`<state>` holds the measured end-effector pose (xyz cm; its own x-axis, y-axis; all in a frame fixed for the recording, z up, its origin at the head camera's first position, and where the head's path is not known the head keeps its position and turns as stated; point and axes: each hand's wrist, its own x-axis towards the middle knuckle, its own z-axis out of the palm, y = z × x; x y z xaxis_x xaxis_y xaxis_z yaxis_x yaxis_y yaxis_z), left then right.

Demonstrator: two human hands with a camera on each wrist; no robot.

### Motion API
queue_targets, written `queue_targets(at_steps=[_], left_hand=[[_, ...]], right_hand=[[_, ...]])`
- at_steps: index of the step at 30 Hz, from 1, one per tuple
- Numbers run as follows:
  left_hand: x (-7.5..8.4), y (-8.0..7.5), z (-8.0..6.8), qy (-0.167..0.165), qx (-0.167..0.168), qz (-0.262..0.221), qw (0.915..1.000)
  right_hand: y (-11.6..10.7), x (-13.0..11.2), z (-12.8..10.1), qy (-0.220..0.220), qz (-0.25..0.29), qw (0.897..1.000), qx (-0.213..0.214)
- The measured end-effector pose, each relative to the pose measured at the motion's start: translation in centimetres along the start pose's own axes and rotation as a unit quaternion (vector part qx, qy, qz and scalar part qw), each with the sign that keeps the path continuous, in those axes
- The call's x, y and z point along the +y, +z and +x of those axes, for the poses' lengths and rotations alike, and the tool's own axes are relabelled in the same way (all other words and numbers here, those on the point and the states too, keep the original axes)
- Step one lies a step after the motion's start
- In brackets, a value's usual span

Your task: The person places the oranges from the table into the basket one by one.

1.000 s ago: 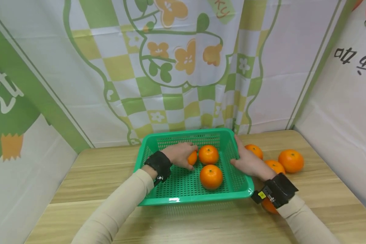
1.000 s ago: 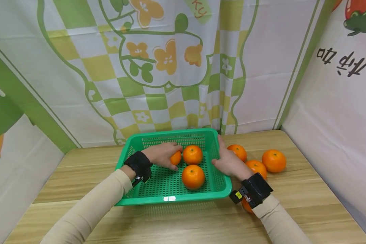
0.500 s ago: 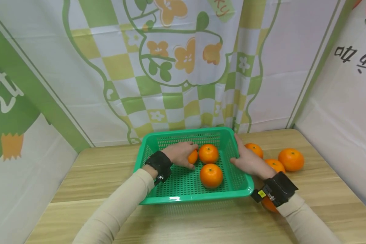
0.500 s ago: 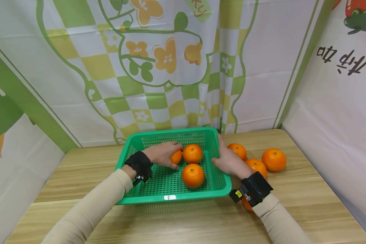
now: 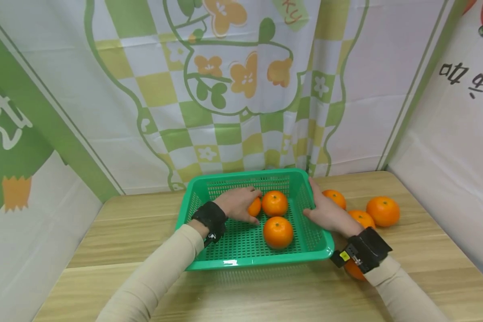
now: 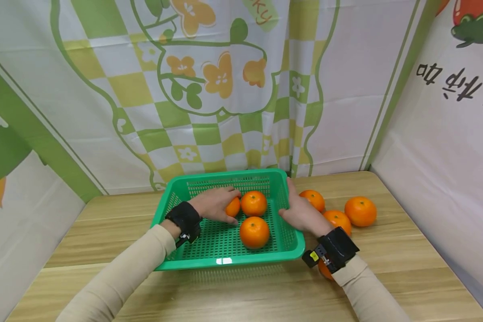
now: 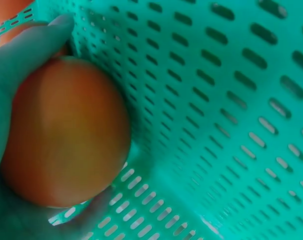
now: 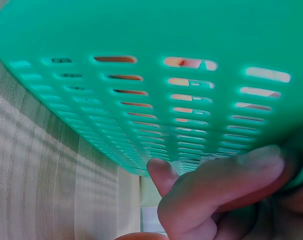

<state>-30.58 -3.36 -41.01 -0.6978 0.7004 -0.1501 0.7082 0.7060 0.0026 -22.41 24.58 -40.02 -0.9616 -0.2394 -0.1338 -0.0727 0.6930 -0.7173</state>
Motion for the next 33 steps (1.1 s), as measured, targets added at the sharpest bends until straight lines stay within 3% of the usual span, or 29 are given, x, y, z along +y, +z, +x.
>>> queue_targets(at_steps=[4,17,28,33], left_hand=[[0.1,0.3,0.0,0.003,0.017,0.020,0.9996],[0.7,-0.2,-0.8,-0.022,0.024,0.050,0.9982],[0.8,-0.6,-1.3,-0.006,0.035,0.031,0.9989],[0.8,-0.9,-1.4,-0.007,0.027,-0.003,0.9996]], right_hand=[[0.0,-0.1,-0.1,0.000,0.007,1.000,-0.002],[0.2,-0.4,-0.3,0.000,0.008,1.000,-0.001],[0.4,-0.1,-0.4,-0.006,0.026,1.000,-0.001],[0.4,-0.3,-0.3,-0.005,0.021,1.000,-0.002]])
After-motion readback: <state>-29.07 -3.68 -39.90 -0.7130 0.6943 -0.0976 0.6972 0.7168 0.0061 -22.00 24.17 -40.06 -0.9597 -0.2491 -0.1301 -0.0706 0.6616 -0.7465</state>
